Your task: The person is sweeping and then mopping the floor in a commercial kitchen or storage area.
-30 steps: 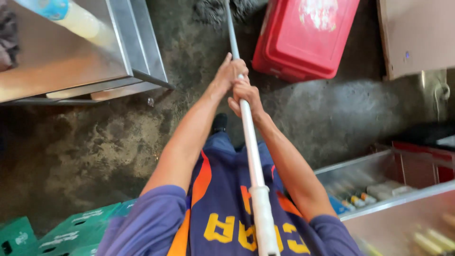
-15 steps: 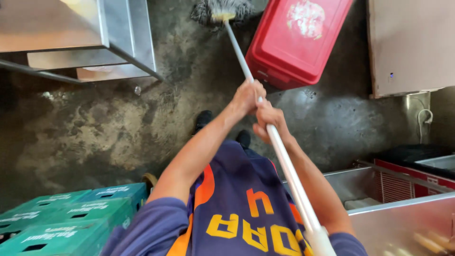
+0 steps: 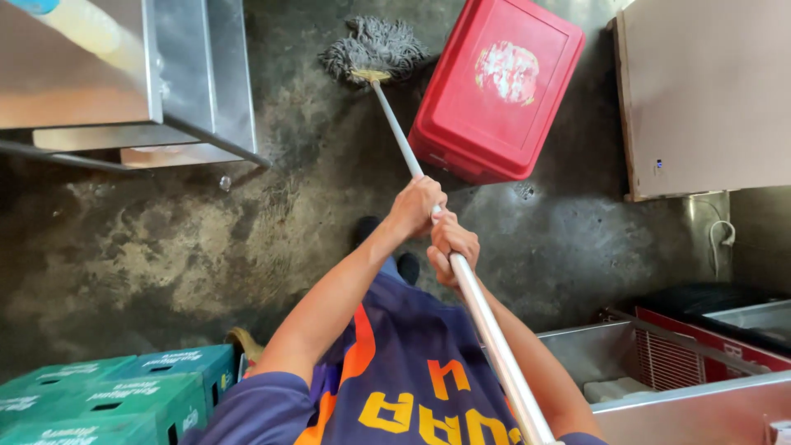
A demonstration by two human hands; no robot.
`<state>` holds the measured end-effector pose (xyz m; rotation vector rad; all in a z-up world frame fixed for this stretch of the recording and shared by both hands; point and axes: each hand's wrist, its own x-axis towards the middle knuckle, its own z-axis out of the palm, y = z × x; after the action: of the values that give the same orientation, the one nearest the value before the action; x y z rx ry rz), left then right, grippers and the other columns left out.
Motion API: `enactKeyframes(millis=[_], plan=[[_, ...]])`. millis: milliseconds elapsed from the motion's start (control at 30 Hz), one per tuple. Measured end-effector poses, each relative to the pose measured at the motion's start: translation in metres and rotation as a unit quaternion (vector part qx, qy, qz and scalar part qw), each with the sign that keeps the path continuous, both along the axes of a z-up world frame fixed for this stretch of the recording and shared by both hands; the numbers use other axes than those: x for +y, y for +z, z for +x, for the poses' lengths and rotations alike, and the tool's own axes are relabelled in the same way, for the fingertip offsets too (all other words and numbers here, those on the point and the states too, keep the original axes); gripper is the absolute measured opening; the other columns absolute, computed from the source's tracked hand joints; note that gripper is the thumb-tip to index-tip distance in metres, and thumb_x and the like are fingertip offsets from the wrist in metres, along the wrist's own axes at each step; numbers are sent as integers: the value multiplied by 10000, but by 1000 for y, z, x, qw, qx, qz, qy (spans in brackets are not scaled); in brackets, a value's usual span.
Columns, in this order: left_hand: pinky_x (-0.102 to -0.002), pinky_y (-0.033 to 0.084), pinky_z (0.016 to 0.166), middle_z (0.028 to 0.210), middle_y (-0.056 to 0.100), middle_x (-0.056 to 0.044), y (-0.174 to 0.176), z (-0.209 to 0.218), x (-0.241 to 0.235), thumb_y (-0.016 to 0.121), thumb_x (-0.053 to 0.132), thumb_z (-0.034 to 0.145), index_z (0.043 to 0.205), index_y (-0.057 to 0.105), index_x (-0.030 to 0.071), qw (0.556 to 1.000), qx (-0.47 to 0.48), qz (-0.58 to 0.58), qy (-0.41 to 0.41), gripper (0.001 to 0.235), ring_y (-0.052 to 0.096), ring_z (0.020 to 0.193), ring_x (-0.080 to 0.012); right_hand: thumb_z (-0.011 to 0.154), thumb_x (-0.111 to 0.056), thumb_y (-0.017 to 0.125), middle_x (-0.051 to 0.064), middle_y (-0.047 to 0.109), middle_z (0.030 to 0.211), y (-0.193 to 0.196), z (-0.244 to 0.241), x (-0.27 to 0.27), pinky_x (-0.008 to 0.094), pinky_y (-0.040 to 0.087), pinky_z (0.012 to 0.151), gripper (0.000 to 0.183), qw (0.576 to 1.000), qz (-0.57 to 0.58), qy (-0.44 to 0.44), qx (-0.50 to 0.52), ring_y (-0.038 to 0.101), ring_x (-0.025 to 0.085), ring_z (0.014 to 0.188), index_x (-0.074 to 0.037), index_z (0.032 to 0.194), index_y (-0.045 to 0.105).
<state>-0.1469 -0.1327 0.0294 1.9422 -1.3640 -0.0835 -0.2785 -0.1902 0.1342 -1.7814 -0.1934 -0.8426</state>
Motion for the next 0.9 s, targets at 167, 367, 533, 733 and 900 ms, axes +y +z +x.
enactKeyframes(millis=[167, 367, 533, 733, 900], plan=[[-408, 500, 829, 753, 596, -83, -21, 45, -30, 691, 201, 746, 652, 615, 129, 1000, 0, -3, 26, 141, 601, 844, -307, 739, 37, 602, 72, 466, 642, -1, 47, -33, 421, 515, 853, 240, 998, -44, 43, 3, 511, 238, 604, -66, 654, 402], [-414, 500, 837, 720, 585, -62, -59, 119, -61, 707, 219, 746, 614, 558, 153, 998, -39, -9, 47, 209, 596, 812, -289, 696, 9, 609, 72, 485, 658, -14, 118, -62, 416, 503, 872, 212, 996, -57, 61, 18, 504, 240, 596, -70, 658, 416], [-432, 484, 752, 715, 575, -71, -67, 200, -92, 725, 221, 695, 644, 527, 151, 994, -83, -51, 42, 216, 586, 778, -316, 737, 37, 563, 52, 486, 635, -53, 189, -97, 350, 447, 759, 196, 996, -7, 57, 66, 478, 195, 589, -64, 664, 412], [-423, 483, 670, 709, 581, -49, -67, 218, -108, 741, 249, 649, 662, 532, 189, 992, -110, -18, 58, 217, 595, 758, -317, 844, 27, 579, 15, 455, 627, -30, 201, -110, 340, 362, 669, 248, 991, 15, 127, 46, 415, 148, 555, -67, 679, 420], [-371, 489, 708, 685, 582, -35, -109, 153, -110, 680, 249, 751, 637, 532, 199, 918, 388, -79, 10, 193, 620, 729, -256, 860, -143, 566, -11, 417, 468, -34, 133, -104, 283, 227, 311, 256, 784, 485, 75, 381, 306, 131, 328, -108, 626, 467]])
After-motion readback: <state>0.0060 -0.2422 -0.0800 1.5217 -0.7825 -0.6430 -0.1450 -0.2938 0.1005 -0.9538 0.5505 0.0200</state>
